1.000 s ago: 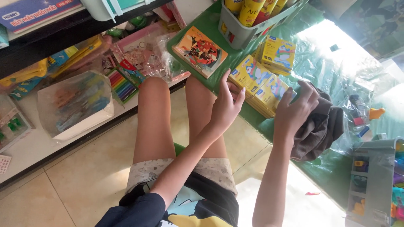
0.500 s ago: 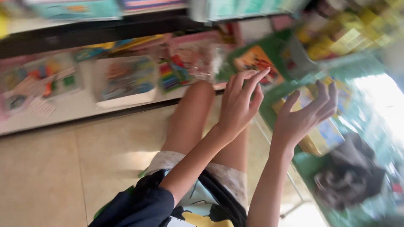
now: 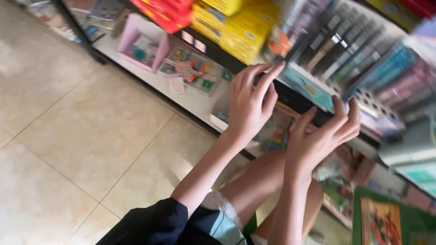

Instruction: Picking up stationery and toy boxes from a shelf, wiping them with a cloth, and returning them to the shelf.

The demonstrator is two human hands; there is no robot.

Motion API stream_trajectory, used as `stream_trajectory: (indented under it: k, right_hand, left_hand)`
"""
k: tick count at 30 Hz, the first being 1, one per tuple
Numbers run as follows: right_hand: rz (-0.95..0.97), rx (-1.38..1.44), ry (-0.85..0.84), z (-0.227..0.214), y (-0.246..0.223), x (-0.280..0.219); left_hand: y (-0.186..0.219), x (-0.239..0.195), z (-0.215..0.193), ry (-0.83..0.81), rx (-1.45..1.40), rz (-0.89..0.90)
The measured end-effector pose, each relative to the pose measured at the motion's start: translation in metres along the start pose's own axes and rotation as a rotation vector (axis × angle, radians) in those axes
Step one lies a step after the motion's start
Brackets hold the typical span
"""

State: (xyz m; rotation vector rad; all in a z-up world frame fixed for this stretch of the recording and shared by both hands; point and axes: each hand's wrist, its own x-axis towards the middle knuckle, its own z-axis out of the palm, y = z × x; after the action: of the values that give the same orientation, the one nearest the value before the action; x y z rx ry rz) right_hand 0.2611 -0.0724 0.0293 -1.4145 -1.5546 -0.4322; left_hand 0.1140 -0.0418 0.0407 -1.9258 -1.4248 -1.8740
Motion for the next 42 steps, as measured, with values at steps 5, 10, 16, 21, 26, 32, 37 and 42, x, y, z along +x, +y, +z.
stream_trajectory:
  k: [5, 10, 16, 21, 26, 32, 37, 42]
  right_hand:
    - [-0.167, 0.112, -0.056, 0.071, -0.058, 0.033]
    - [-0.145, -0.024, -0.243, 0.123, -0.084, 0.049]
    - [-0.13, 0.116, -0.264, 0.151, -0.085, 0.045]
    - [0.002, 0.3, -0.211, 0.155, -0.084, 0.039]
    - [0.084, 0.337, -0.206, 0.136, -0.091, 0.027]
    - [-0.087, 0.285, -0.198, 0.127, -0.083, -0.005]
    - [-0.089, 0.407, -0.332, 0.125, -0.066, 0.013]
    - [-0.115, 0.298, -0.462, 0.12, -0.051, 0.032]
  left_hand:
    - [-0.071, 0.035, -0.026, 0.098, 0.181, -0.045]
    - [-0.134, 0.039, -0.002, -0.001, 0.338, -0.09]
    - [-0.139, 0.037, 0.026, 0.008, 0.266, -0.193]
    - [-0.131, 0.031, 0.032, 0.06, 0.118, -0.215]
    - [-0.112, 0.034, 0.019, 0.072, -0.075, -0.251]
    - [-0.117, 0.008, 0.013, 0.16, -0.286, -0.455]
    - [-0.115, 0.016, 0.02, 0.185, -0.797, -0.693]
    - [-0.113, 0.019, 0.013, 0.171, -0.956, -0.782]
